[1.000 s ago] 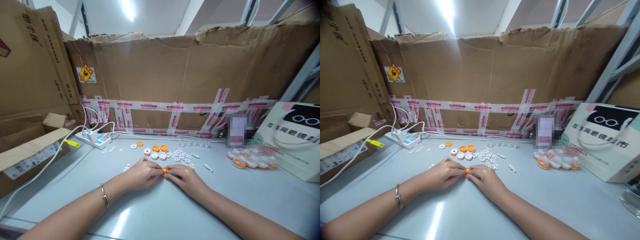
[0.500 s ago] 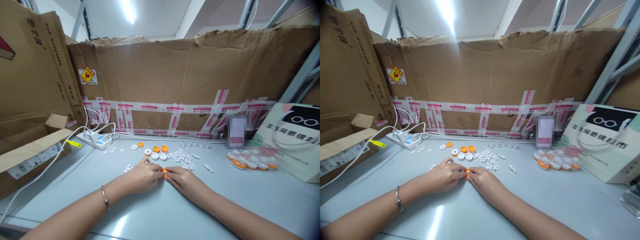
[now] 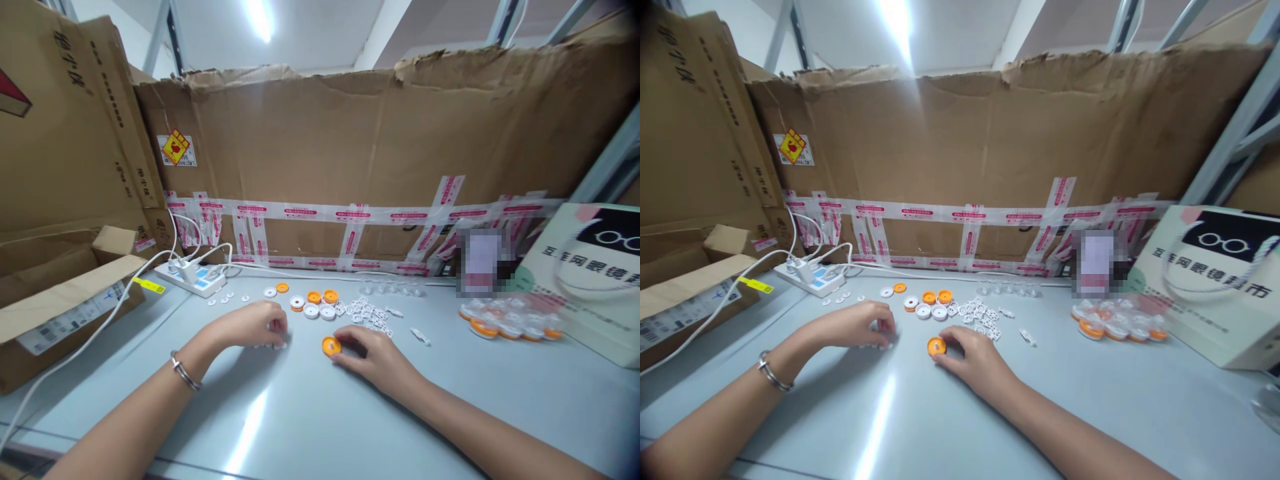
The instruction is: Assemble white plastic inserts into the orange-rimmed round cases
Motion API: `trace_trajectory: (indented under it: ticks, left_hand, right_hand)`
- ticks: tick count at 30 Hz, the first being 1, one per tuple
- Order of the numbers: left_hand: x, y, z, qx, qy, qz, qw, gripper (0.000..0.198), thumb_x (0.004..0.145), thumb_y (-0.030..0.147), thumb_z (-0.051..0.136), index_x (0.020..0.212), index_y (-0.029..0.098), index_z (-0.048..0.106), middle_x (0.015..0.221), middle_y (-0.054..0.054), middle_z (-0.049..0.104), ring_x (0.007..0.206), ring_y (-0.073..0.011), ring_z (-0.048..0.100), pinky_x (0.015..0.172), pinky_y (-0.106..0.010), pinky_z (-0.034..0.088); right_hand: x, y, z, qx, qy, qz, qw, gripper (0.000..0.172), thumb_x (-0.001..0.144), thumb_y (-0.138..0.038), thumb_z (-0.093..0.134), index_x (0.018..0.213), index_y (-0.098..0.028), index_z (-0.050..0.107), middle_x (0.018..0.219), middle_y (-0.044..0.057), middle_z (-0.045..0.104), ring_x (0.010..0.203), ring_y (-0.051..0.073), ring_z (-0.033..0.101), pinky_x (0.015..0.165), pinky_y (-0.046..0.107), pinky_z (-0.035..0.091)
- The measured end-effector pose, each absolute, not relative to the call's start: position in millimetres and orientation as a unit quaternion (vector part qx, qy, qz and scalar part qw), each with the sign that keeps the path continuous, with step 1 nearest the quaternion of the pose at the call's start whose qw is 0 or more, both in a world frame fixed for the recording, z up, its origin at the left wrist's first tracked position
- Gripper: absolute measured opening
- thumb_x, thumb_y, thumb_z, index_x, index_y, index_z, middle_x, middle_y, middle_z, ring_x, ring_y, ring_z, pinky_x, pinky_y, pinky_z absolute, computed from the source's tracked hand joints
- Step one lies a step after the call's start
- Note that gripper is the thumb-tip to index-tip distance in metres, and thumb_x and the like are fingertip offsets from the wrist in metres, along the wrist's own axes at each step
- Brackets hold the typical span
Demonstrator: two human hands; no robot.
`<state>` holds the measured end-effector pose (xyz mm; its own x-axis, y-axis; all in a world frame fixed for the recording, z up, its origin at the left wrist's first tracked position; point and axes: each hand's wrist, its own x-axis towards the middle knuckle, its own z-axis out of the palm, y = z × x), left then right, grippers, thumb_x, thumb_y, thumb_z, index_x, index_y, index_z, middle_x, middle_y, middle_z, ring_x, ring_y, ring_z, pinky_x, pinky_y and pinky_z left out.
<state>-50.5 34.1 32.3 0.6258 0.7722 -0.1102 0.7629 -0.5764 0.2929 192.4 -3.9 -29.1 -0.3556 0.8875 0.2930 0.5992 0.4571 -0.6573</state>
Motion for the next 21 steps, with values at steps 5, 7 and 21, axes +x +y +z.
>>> trace_trajectory:
  ticks: [5,7,21]
  left_hand:
    - [-42.5,32.7,25.1,0.891,0.420,0.023,0.170,0.013,0.069,0.018,0.057,0.080,0.017,0.064,0.081,-0.003,0.063,0.072,-0.0162,0.057,0.062,-0.023,0.042]
    - [-42.5,32.4,24.4,0.894,0.419,0.015,0.160,0.013,0.068,0.013,0.054,0.077,0.017,0.063,0.078,-0.003,0.064,0.069,-0.0159,0.057,0.059,-0.023,0.041]
    - [-41.2,30.8,22.6,0.876,0.451,0.014,0.167,0.011,0.069,0.022,0.059,0.079,0.018,0.062,0.079,-0.003,0.065,0.069,-0.0165,0.059,0.055,-0.021,0.040]
  right_hand:
    - [190.7,-2.8,-33.2,-0.462,-0.780,0.259,0.334,0.031,0.072,-0.027,0.061,0.102,-0.019,0.060,0.101,0.007,0.067,0.093,0.021,0.062,0.085,0.037,0.048]
    - [189.9,-2.1,-34.1,-0.460,-0.780,0.262,0.332,0.029,0.074,-0.027,0.059,0.102,-0.019,0.060,0.101,0.007,0.067,0.093,0.021,0.062,0.085,0.037,0.048]
    - [187.8,-3.1,-31.5,-0.462,-0.781,0.271,0.321,0.026,0.075,-0.025,0.057,0.100,-0.019,0.060,0.100,0.006,0.067,0.093,0.020,0.062,0.085,0.036,0.048]
